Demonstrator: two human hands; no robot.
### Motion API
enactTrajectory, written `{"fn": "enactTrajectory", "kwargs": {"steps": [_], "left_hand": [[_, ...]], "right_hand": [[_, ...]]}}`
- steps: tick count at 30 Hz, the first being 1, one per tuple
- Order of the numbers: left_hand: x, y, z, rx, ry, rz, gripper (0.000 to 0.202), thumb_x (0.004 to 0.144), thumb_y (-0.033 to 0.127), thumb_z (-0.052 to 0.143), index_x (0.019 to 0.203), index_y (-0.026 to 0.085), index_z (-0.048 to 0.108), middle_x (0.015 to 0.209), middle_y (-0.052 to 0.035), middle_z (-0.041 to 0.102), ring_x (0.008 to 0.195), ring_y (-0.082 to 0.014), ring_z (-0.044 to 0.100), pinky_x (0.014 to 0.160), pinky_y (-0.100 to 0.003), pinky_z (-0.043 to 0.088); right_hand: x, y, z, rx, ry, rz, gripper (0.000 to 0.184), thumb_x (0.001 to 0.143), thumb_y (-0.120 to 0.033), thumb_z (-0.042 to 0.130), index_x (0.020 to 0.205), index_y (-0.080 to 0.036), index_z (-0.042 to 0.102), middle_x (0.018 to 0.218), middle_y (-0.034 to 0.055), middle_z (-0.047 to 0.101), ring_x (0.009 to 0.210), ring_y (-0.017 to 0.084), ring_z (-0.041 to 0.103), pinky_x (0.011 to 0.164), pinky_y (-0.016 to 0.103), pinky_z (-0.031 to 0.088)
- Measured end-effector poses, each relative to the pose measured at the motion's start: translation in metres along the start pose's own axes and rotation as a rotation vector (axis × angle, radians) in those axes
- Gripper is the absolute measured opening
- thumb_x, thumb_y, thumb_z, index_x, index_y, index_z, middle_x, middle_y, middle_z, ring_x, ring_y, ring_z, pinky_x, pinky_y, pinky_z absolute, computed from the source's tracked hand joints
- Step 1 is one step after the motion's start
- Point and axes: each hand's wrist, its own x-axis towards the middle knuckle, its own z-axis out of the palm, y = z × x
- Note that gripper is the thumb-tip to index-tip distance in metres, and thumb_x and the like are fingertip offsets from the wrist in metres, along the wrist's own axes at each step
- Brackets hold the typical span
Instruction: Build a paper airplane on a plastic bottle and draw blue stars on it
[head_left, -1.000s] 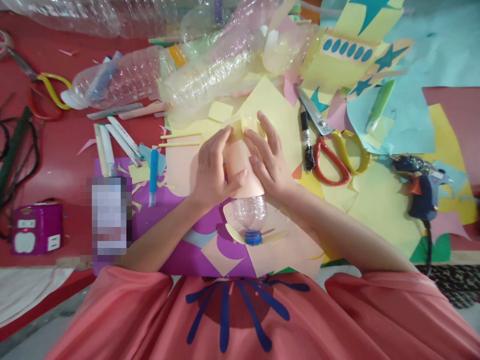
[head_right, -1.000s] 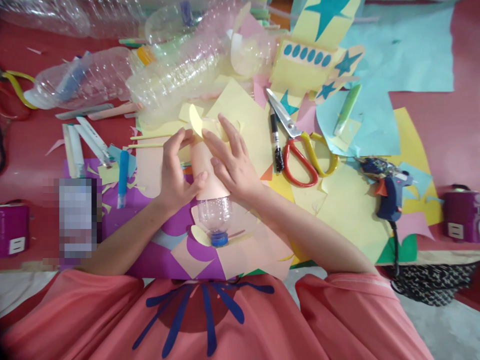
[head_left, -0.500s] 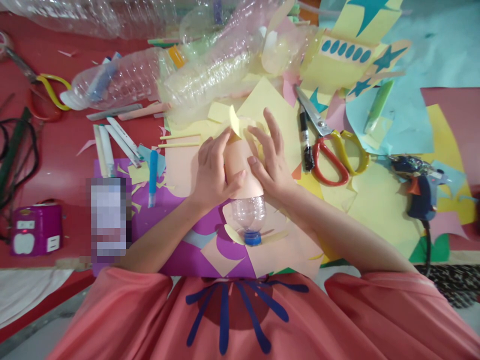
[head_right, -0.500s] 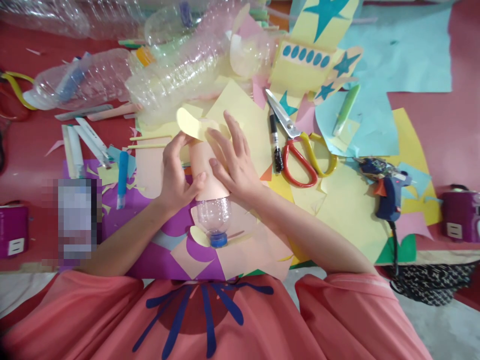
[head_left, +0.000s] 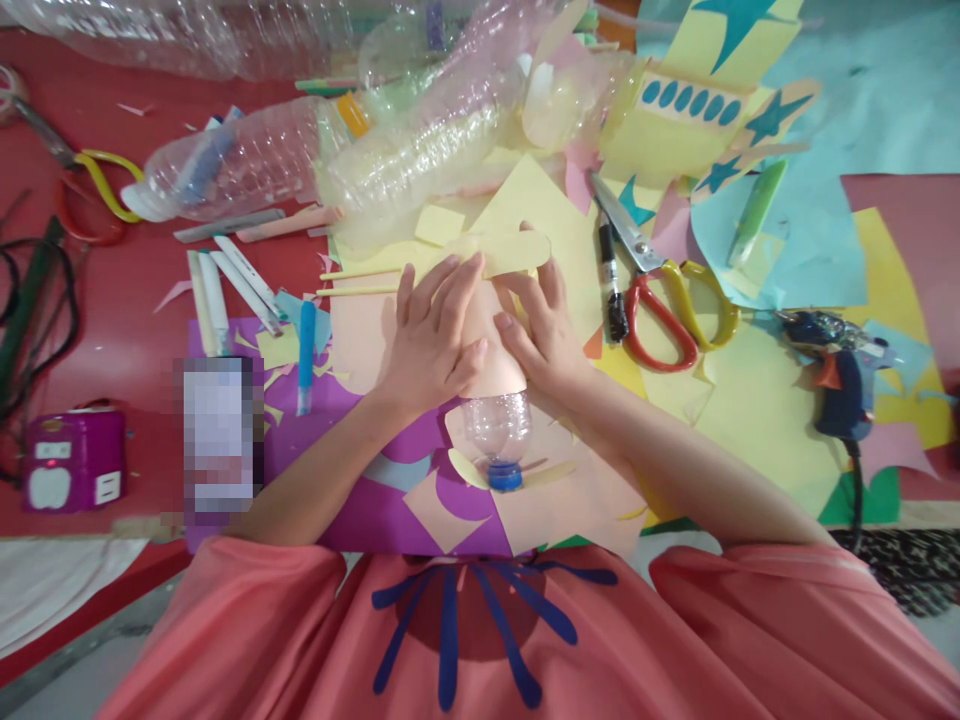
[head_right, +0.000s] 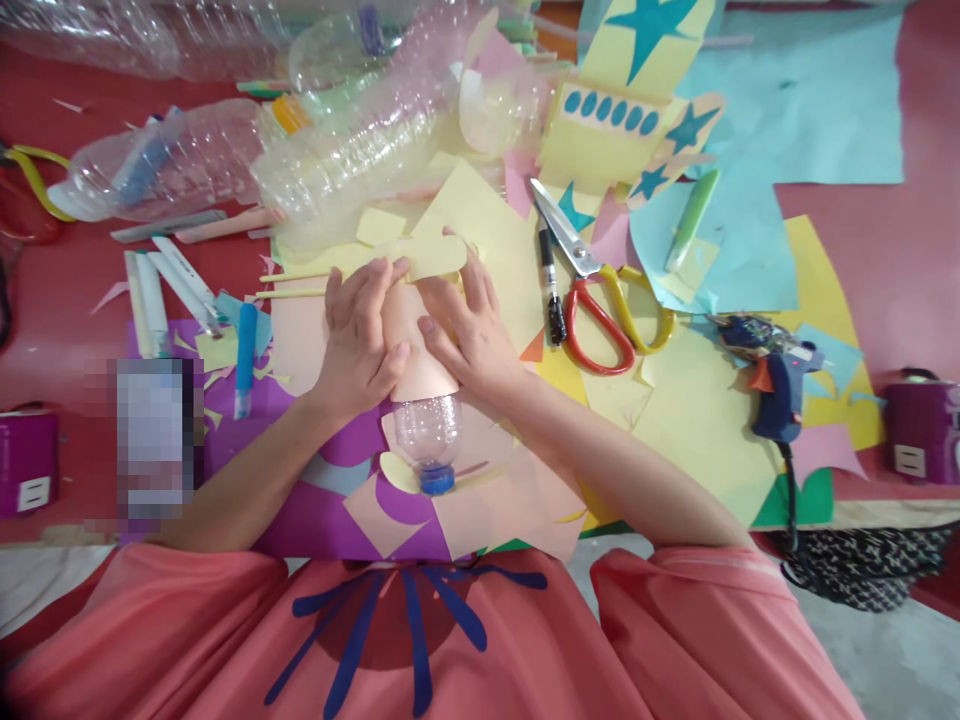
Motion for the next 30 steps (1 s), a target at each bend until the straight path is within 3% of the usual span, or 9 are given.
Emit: {"fn": "enactTrajectory", "kwargs": {"steps": [4,10,14,18,22,30], "left_hand": [[0.0,-0.002,0.001,0.024,0.017,0.023,0.064,0.099,0.053,0.026,0.156,0.025,0.014,0.15,-0.0088,0.05,0.141,-0.0264,0.043,0.124,-0.046,0.014],[-0.001,0.0,0.002,0.021,0.094,0.016,0.064,0.098,0.057,0.028,0.152,0.023,0.022,0.145,-0.014,0.051,0.137,-0.0279,0.047,0.12,-0.046,0.025],[-0.001,0.002,0.0,0.001,0.131,-0.011,0.065,0.094,0.064,0.036,0.143,0.021,0.036,0.135,-0.0154,0.056,0.128,-0.0294,0.053,0.114,-0.047,0.036],[0.0,0.003,-0.001,0.001,0.129,-0.023,0.064,0.094,0.066,0.036,0.14,0.021,0.039,0.133,-0.0155,0.056,0.126,-0.03,0.053,0.113,-0.048,0.037],[-0.001,0.002,0.0,-0.021,0.122,-0.036,0.065,0.094,0.067,0.036,0.14,0.023,0.038,0.135,-0.0152,0.055,0.128,-0.0303,0.052,0.114,-0.049,0.037],[-0.002,0.001,0.0,-0.037,0.094,-0.058,0.067,0.093,0.068,0.034,0.144,0.024,0.036,0.142,-0.0153,0.049,0.133,-0.0312,0.048,0.115,-0.05,0.034]], "right_hand": [[0.0,-0.001,0.0,-0.029,0.027,0.019,0.045,0.097,-0.052,0.023,0.138,-0.038,0.037,0.144,0.0069,0.039,0.143,0.029,0.037,0.116,0.056,0.035],[0.001,0.003,-0.005,0.039,0.053,-0.119,0.044,0.099,-0.049,0.029,0.139,-0.033,0.034,0.157,0.008,0.025,0.147,0.028,0.03,0.116,0.059,0.035],[0.001,0.002,-0.008,0.011,0.054,-0.13,0.045,0.1,-0.047,0.025,0.146,-0.042,0.026,0.161,0.0008,0.019,0.15,0.026,0.027,0.121,0.057,0.031],[0.001,0.0,-0.005,-0.014,0.011,-0.083,0.049,0.1,-0.05,0.019,0.149,-0.05,0.016,0.162,-0.0066,0.014,0.152,0.026,0.023,0.121,0.054,0.033],[0.002,0.001,0.0,-0.022,0.082,-0.124,0.049,0.101,-0.05,0.016,0.15,-0.047,0.018,0.163,-0.0058,0.008,0.152,0.027,0.023,0.122,0.055,0.031],[0.001,0.002,0.001,-0.024,0.11,-0.106,0.045,0.1,-0.052,0.022,0.144,-0.042,0.029,0.161,-0.0019,0.017,0.151,0.023,0.024,0.123,0.05,0.03]]}}
